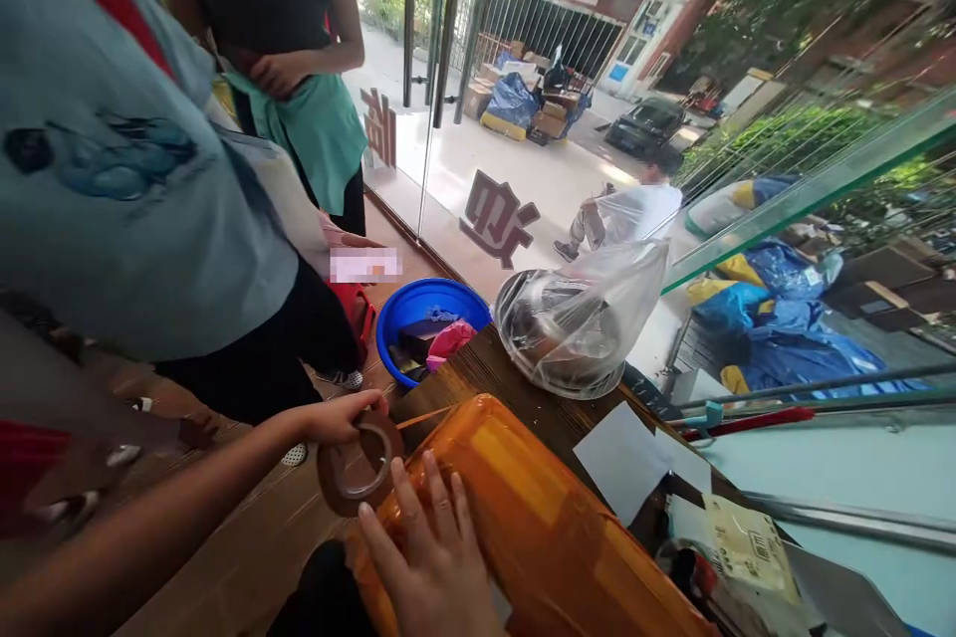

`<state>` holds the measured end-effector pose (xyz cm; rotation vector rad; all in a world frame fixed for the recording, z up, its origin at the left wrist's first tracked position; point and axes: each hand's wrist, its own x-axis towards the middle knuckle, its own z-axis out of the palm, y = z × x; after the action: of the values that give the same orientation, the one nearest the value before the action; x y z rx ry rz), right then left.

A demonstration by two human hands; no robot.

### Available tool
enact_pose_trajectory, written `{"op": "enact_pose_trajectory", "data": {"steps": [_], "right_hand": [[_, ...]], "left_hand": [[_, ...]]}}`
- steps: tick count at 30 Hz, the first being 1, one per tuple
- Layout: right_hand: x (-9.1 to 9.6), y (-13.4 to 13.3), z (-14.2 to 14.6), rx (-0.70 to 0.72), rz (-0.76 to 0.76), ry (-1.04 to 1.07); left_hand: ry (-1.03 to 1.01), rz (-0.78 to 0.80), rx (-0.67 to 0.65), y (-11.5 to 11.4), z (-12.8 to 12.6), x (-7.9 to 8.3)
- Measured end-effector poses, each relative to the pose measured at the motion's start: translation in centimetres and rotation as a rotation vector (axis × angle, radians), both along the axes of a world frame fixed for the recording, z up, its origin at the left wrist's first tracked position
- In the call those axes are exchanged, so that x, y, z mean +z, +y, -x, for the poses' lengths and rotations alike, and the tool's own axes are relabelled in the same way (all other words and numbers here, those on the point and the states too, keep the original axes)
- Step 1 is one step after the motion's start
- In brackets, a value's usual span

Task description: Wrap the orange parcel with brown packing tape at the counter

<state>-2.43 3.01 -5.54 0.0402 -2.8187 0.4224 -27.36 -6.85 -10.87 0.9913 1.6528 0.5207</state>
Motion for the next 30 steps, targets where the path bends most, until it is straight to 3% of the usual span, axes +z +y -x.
{"op": "enact_pose_trajectory", "data": {"steps": [3,8,11,15,19,22,24,27,30], "right_hand": [[-0.8,-3.8,-0.1,0.021,-0.011,-0.168],[1.7,-2.8,-1.1,-0.102,-0.024,-0.355],[1.8,-3.0,-0.8,-0.141,-0.071,-0.383],[1.4,-3.7,-0.5,-0.169,-0.093,-0.399],[2.2,-3.9,-0.4,-0.213,-0.064,-0.445],[2.7,-4.0,0.3,-0.227,-0.045,-0.47],[2.8,-4.2,0.9,-0.232,-0.042,-0.459],[2.3,-5.6,0.0,-0.312,-0.059,-0.328],[0.8,-7.4,-6.1,-0.49,-0.066,-0.081]], "left_hand": [[-0.093,0.017,0.003,-1.9,1.2,0.8],[-0.047,0.085,-0.2,-6.9,2.1,2.2],[-0.049,0.017,-0.206,-11.0,-1.1,1.7],[-0.253,0.029,-0.091,-14.5,-9.6,-0.8],[-0.353,-0.121,0.32,-13.8,-18.5,-2.8],[-0.254,-0.105,0.534,-11.6,-22.7,-2.8],[-0.18,-0.051,0.611,-10.4,-23.8,-2.6],[-0.108,-0.028,0.603,-9.9,-23.6,-2.6],[-0.027,-0.059,0.571,-10.7,-23.0,-3.3]]}}
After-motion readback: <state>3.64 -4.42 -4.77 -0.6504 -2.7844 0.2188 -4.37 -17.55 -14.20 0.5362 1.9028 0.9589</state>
